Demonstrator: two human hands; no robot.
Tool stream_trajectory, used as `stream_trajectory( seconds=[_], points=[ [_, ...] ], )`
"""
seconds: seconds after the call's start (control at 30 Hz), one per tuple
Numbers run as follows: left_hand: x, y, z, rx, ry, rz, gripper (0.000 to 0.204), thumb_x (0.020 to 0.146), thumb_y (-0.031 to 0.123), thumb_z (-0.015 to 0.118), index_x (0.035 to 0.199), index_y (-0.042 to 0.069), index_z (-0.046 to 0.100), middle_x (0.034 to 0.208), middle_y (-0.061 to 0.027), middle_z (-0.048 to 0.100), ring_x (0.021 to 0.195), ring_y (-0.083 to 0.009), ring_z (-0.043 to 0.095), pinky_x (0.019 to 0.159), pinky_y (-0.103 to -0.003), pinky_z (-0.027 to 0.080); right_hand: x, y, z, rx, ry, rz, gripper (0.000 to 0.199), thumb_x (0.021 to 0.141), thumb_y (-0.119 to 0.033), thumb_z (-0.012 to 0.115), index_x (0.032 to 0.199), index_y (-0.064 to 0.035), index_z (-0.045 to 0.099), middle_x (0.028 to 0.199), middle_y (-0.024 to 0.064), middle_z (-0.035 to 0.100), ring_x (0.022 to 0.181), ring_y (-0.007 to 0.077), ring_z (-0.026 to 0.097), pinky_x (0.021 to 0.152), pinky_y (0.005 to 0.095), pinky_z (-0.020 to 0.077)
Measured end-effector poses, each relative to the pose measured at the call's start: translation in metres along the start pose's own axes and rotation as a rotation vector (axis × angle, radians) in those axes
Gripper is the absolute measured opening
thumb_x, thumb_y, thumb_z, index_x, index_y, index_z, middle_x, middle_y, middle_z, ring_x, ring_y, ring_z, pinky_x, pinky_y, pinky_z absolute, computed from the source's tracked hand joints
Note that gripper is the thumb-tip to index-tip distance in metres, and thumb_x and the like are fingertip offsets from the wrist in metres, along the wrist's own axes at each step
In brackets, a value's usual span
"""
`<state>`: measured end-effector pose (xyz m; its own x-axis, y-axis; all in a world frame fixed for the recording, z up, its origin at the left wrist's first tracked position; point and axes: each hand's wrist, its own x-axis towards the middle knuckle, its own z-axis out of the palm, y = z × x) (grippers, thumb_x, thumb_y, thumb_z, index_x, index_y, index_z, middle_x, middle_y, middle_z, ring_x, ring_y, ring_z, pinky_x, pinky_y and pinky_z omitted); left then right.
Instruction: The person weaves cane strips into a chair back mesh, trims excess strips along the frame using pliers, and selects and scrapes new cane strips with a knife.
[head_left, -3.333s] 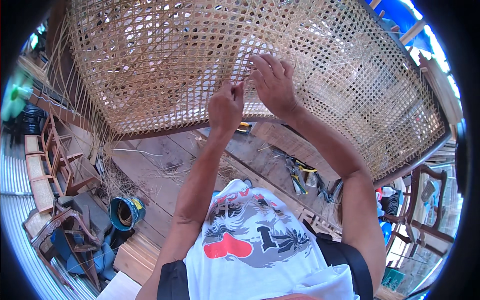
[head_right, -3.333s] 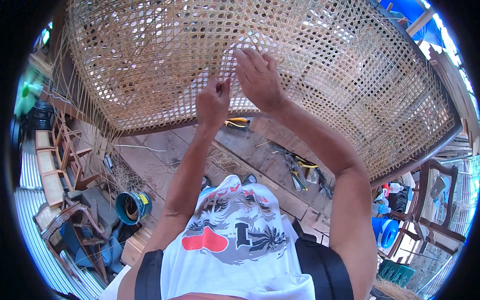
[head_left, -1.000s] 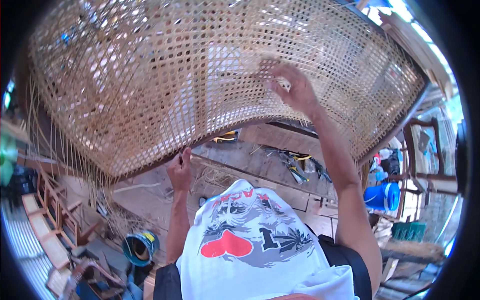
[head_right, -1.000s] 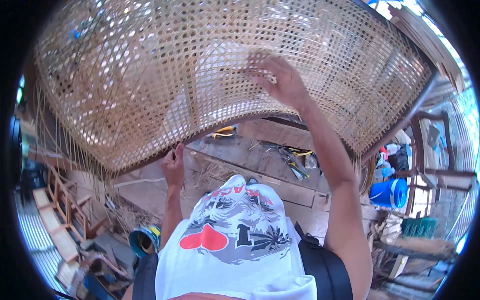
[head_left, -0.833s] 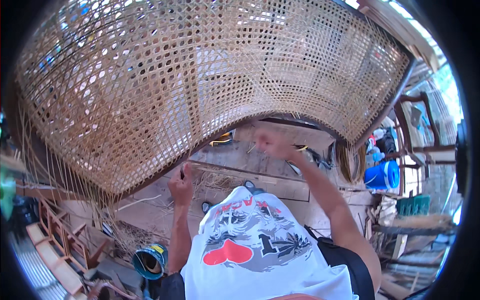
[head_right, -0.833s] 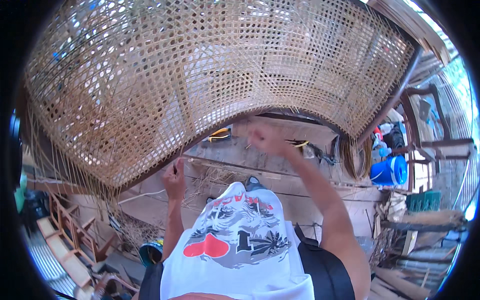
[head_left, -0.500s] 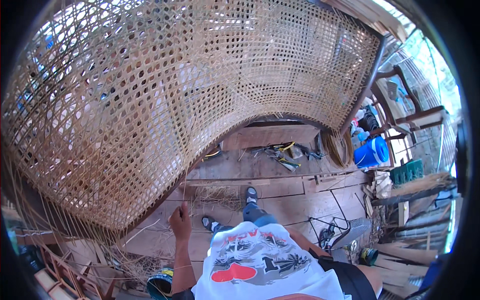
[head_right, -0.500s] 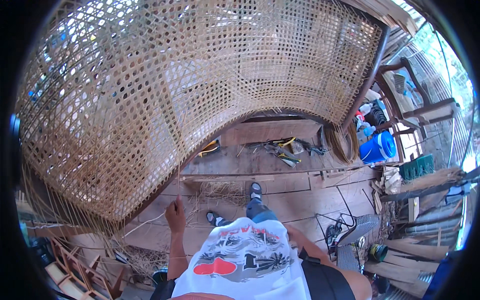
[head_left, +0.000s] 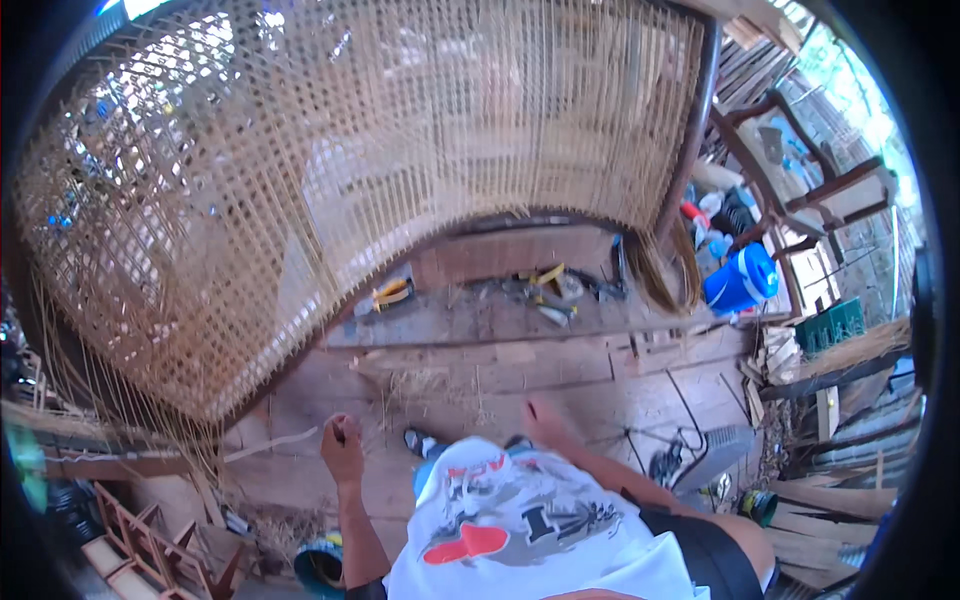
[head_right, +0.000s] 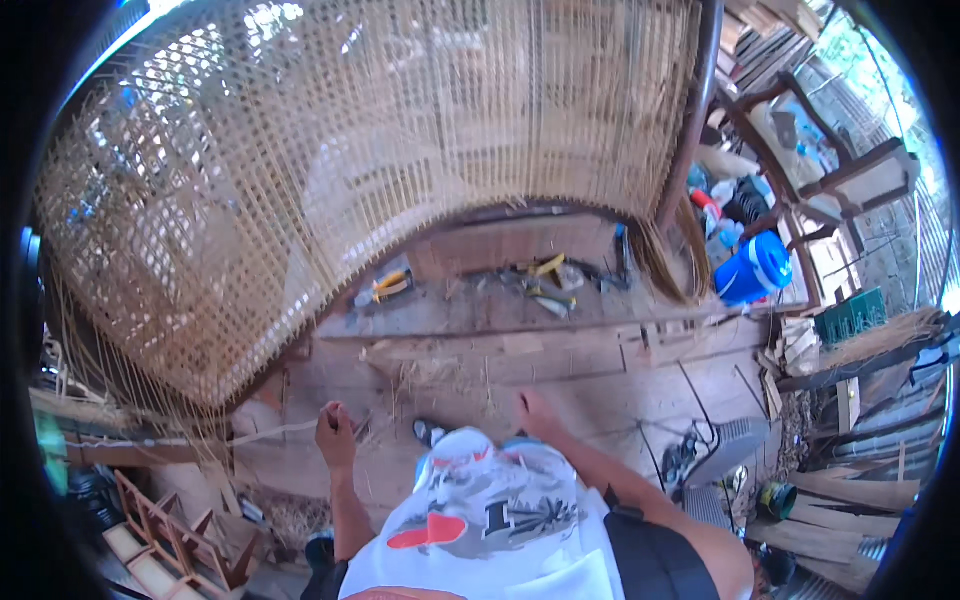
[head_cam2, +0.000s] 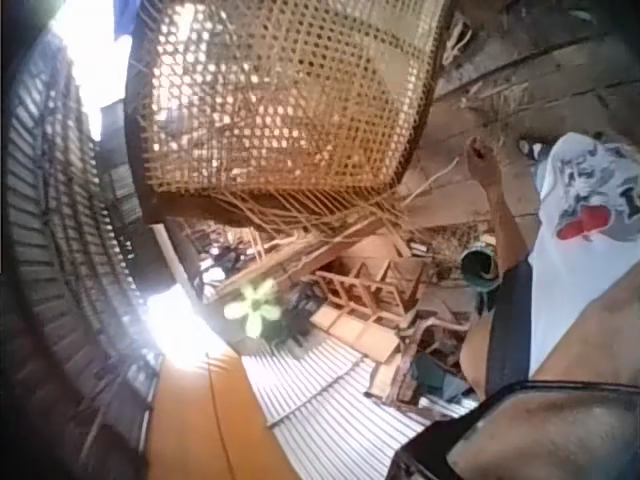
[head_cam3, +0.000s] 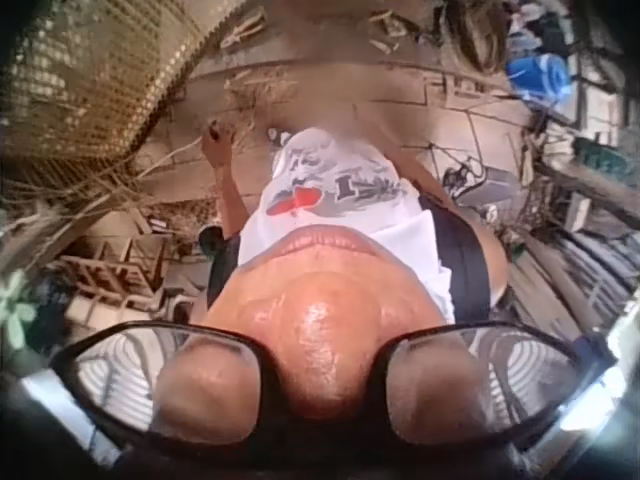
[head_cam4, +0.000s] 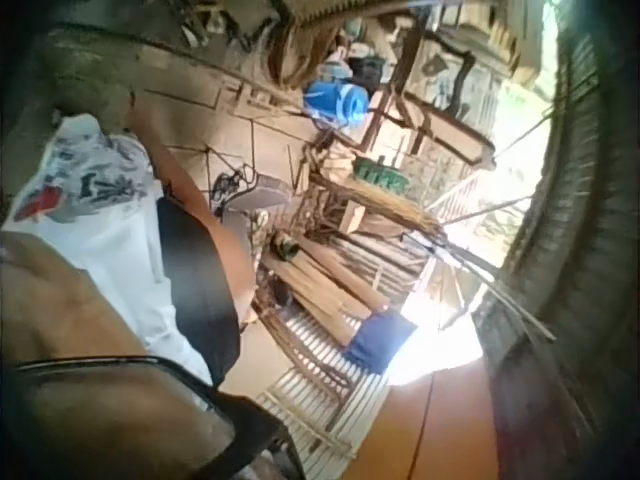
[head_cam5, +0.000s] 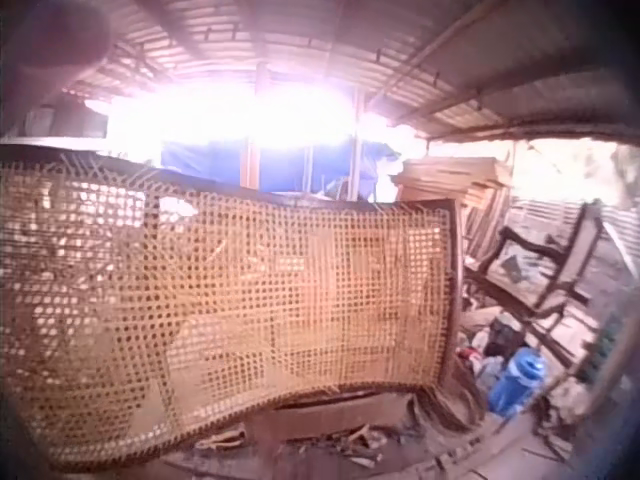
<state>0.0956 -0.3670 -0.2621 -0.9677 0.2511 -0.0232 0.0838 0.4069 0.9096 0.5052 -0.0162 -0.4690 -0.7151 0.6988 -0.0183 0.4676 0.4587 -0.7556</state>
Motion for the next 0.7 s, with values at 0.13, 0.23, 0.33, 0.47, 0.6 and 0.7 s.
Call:
stream_trajectory(
  seconds=[0.13, 0.23, 0.33, 0.47, 0.6, 0.7],
  points=[
    [-0.116, -0.038, 0.062, 0.071, -0.104, -0.103, 0.027, 0.124, 0.029, 0.086, 0.131, 0.003, 0.087, 0.092, -0.0009, 0.080, 0.083, -0.0088, 0.071, 0.076, -0.036, 0.060, 0.019, -0.052, -0.077, 0.421, -0.645, 0.228, 0.055, 0.123, -0.050, 0.079, 0.152, -0.0035, 0.082, 0.134, 0.0175, 0.090, 0.122, 0.0291, 0.085, 0.104, 0.0497, 0.0676],
    [-0.218, -0.028, 0.133, 0.192, -0.232, -0.068, 0.029, 0.122, 0.029, 0.087, 0.131, 0.002, 0.088, 0.092, -0.0037, 0.081, 0.082, -0.0110, 0.071, 0.076, -0.036, 0.059, -0.051, 0.060, -0.095, 0.609, -0.965, 0.229, 0.069, 0.120, -0.056, 0.081, 0.163, -0.0016, 0.082, 0.136, 0.0146, 0.093, 0.121, 0.0257, 0.086, 0.105, 0.0524, 0.0686],
    [-0.286, 0.002, 0.204, 0.147, -0.362, -0.021, 0.031, 0.122, 0.031, 0.089, 0.128, 0.001, 0.089, 0.091, -0.0045, 0.081, 0.082, -0.0126, 0.073, 0.077, -0.037, 0.060, -0.089, 0.195, -0.123, -0.297, -1.174, 0.060, 0.066, 0.115, -0.053, 0.081, 0.161, -0.0054, 0.087, 0.131, 0.0168, 0.094, 0.112, 0.0284, 0.089, 0.102, 0.0582, 0.0686],
    [-0.354, 0.021, 0.232, 0.219, -0.353, -0.124, 0.033, 0.122, 0.033, 0.091, 0.128, 0.000, 0.089, 0.093, -0.0094, 0.089, 0.086, -0.0166, 0.082, 0.080, -0.039, 0.064, -0.066, 0.050, -0.294, 0.592, -0.493, 0.271, 0.029, 0.125, -0.030, 0.080, 0.103, -0.0106, 0.078, 0.090, 0.0034, 0.079, 0.088, 0.0146, 0.076, 0.080, 0.0377, 0.0605],
    [-0.362, 0.028, 0.270, 0.325, -0.434, 0.071, 0.033, 0.125, 0.033, 0.086, 0.128, 0.000, 0.088, 0.097, -0.0067, 0.090, 0.086, -0.0178, 0.082, 0.083, -0.040, 0.064, -0.033, -0.117, -0.460, 1.413, -0.368, -0.358, 0.058, 0.134, -0.054, 0.067, 0.098, -0.0082, 0.069, 0.107, 0.0080, 0.072, 0.104, 0.0196, 0.069, 0.096, 0.0410, 0.0546],
    [-0.355, 0.024, 0.288, 0.294, -0.443, 0.051, 0.036, 0.125, 0.036, 0.086, 0.123, 0.000, 0.088, 0.091, -0.0160, 0.085, 0.080, -0.0228, 0.080, 0.077, -0.044, 0.062, -0.040, -0.200, -0.514, 1.412, -0.367, -0.411, 0.064, 0.125, -0.068, 0.077, 0.117, -0.0051, 0.083, 0.122, 0.0095, 0.073, 0.118, 0.0236, 0.071, 0.103, 0.0440, 0.0580]
  ],
)
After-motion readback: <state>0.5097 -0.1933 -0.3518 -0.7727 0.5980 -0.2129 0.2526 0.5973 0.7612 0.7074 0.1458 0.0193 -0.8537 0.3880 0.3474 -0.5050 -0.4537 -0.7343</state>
